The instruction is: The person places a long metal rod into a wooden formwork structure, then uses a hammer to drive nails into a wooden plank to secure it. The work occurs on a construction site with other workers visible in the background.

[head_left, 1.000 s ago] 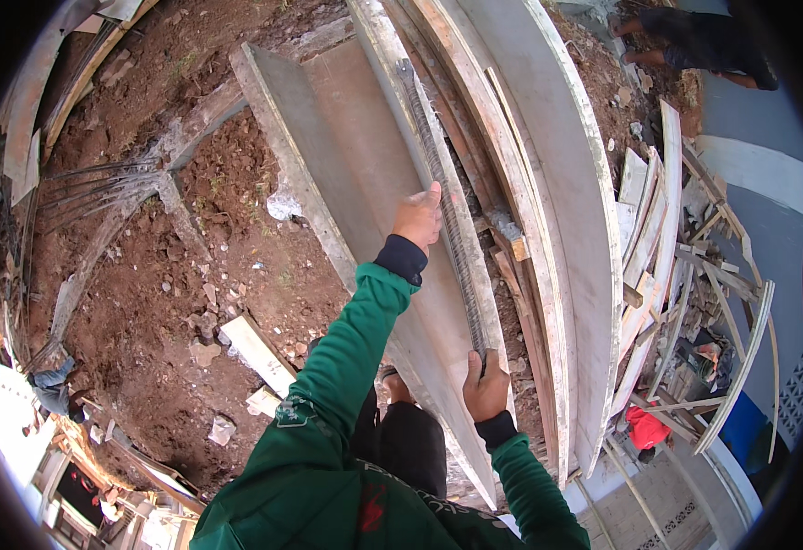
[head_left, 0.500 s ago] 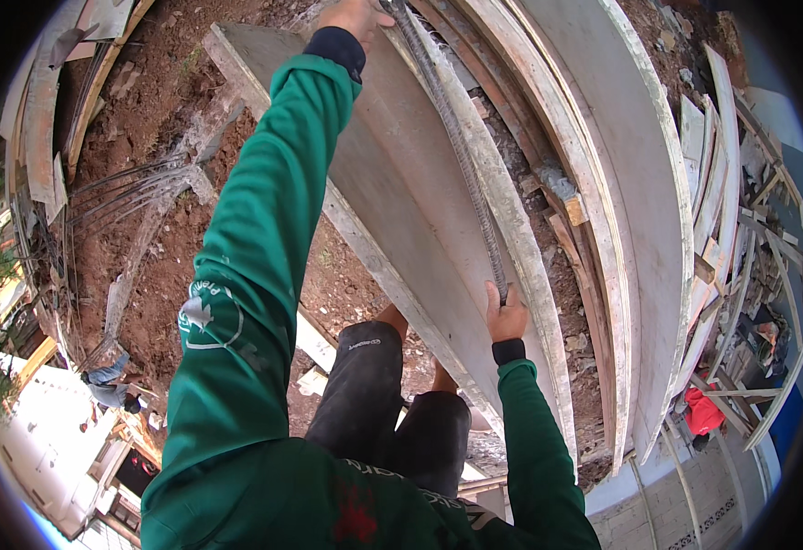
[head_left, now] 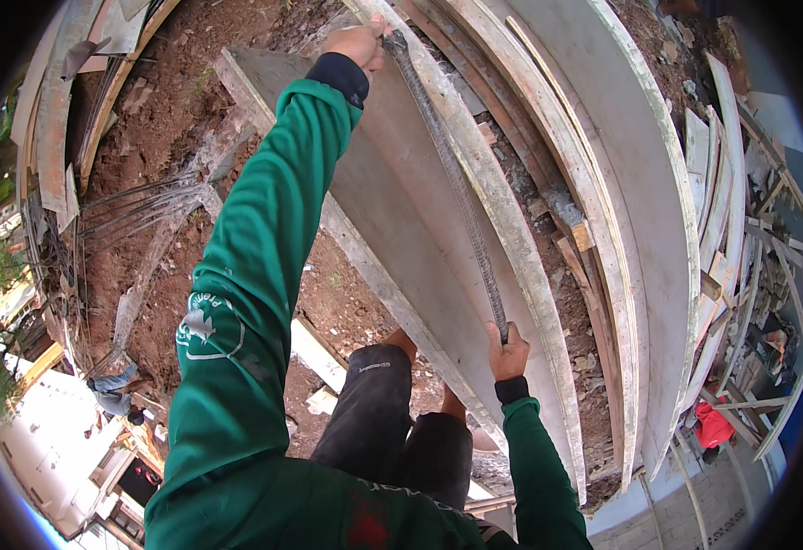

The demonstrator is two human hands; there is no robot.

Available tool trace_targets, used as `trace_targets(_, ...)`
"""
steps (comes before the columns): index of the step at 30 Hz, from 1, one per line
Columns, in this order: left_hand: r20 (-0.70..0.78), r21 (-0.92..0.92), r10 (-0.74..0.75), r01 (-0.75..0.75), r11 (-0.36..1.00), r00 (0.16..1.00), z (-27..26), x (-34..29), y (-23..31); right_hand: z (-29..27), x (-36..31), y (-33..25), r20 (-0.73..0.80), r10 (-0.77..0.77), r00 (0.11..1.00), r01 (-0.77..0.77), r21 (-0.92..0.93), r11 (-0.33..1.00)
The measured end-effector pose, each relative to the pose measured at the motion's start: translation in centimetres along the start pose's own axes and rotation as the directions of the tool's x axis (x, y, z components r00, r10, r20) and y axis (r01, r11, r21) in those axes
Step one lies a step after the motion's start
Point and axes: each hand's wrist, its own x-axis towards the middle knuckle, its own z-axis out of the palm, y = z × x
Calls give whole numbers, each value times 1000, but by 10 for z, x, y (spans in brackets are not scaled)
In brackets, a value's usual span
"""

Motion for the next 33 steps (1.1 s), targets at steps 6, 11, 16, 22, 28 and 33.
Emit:
trace_targets(6,-225,-163,-6,-32,986,974,9,-35,23,-72,-32,-72,68,26,997,-26,-11,1000)
trace_targets(11,80,-423,190,-139,896,979,-42,-18,35,-135,-73,-111,146,77,986,-81,23,996)
trace_targets(16,304,-754,123,159,637,945,-67,-54,40,-169,-67,-170,103,25,994,-9,-149,989)
trace_targets(22,157,-744,-186,240,624,970,-37,-141,-14,-189,-21,-239,133,-9,991,39,-224,974)
trace_targets(28,315,-600,-261,405,690,912,17,-195,-12,-228,-14,-291,272,-94,958,152,-199,968)
trace_targets(33,321,-582,-252,400,708,913,69,-194,39,-261,-1,-351,382,-32,923,175,-344,922)
